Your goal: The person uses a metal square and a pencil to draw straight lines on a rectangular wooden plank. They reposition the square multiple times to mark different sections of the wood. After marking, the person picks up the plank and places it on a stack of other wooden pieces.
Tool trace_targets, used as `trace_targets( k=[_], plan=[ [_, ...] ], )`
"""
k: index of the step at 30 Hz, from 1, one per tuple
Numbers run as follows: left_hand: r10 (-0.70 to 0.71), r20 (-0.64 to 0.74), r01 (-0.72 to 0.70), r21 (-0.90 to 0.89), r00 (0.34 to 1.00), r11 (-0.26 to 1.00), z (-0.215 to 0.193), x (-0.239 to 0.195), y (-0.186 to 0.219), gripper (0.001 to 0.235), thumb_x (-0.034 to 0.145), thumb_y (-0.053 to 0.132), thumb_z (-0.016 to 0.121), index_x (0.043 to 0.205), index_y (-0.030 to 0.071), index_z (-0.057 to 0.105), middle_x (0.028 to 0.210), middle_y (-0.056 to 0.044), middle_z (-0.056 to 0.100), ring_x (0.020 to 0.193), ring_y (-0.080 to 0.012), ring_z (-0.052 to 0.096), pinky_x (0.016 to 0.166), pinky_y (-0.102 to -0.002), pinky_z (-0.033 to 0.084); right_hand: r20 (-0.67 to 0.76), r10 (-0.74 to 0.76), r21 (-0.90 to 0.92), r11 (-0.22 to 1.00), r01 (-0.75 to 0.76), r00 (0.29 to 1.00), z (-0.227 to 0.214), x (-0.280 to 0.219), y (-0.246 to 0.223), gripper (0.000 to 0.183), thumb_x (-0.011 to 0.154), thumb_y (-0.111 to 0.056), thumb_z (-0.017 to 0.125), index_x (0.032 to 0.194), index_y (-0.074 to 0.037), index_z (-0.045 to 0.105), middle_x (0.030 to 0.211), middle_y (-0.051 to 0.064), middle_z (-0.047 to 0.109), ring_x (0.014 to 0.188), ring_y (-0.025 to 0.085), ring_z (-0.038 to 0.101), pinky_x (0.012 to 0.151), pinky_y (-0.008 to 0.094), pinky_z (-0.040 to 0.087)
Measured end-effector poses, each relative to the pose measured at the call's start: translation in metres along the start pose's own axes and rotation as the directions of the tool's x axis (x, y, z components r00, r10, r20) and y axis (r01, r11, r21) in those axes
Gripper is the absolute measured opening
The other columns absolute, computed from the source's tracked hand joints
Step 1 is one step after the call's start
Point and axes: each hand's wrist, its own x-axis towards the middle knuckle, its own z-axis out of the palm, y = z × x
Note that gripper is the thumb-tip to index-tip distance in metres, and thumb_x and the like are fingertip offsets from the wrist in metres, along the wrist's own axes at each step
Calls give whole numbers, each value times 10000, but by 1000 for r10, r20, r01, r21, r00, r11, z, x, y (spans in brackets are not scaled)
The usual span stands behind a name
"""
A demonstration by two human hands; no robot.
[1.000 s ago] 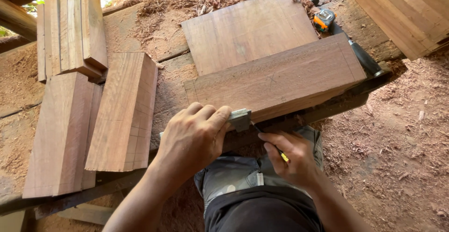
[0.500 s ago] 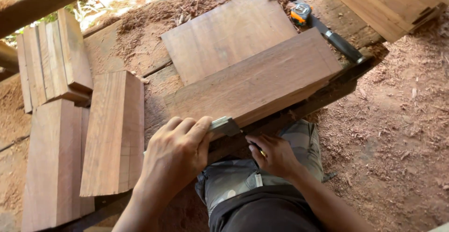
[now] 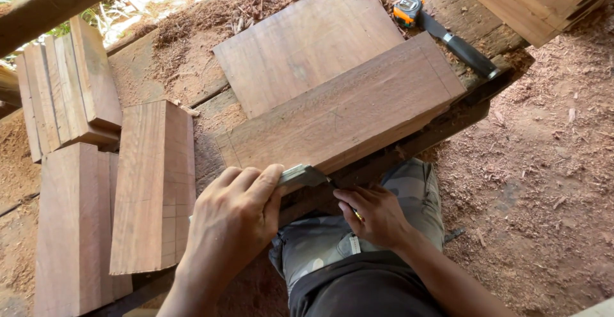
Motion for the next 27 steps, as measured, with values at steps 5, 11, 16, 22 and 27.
trace_targets(
  k=[5,11,16,22,27],
  plan=[
    [-4,-6,4,-5,1000,1000,-3,1,3,186,879,98,730,1058,50,710,844,-47,729,681,-179,637,591,-314,523,-28,2,31,1000,-1,1000,-9,5,-9,219,893,-109,688,1103,-46,699,861,41,756,623,195,658,612,336,528],
    [-10,-14,10,-12,1000,1000,-3,1,3,182,880,102,728,1054,50,712,857,-47,738,685,-181,646,587,-315,523,-43,-5,34,999,7,999,-11,6,-11,224,881,-94,687,1099,-44,700,833,39,740,623,202,650,613,340,520],
    [-5,-18,5,-17,1000,1000,-1,0,2,180,879,96,727,1050,46,703,842,-55,725,653,-184,620,571,-323,510,-77,-29,51,998,33,997,-18,10,-16,223,853,-62,696,1076,-45,700,769,27,707,574,195,609,576,336,506],
    [-5,-12,5,-4,1000,1000,2,-1,-1,185,907,130,721,1072,47,728,862,-57,749,670,-172,643,573,-306,530,-38,-28,11,1000,28,999,-28,18,-23,209,890,-114,684,1086,-48,714,804,30,748,582,184,665,595,347,545],
    [5,-17,-5,-4,1000,1000,4,-3,-4,225,892,130,723,1096,37,733,830,-68,731,650,-180,622,555,-313,519,-111,-67,50,996,73,992,-49,32,-41,190,832,-41,697,1013,4,735,836,95,791,528,159,663,584,308,562]
  ],
)
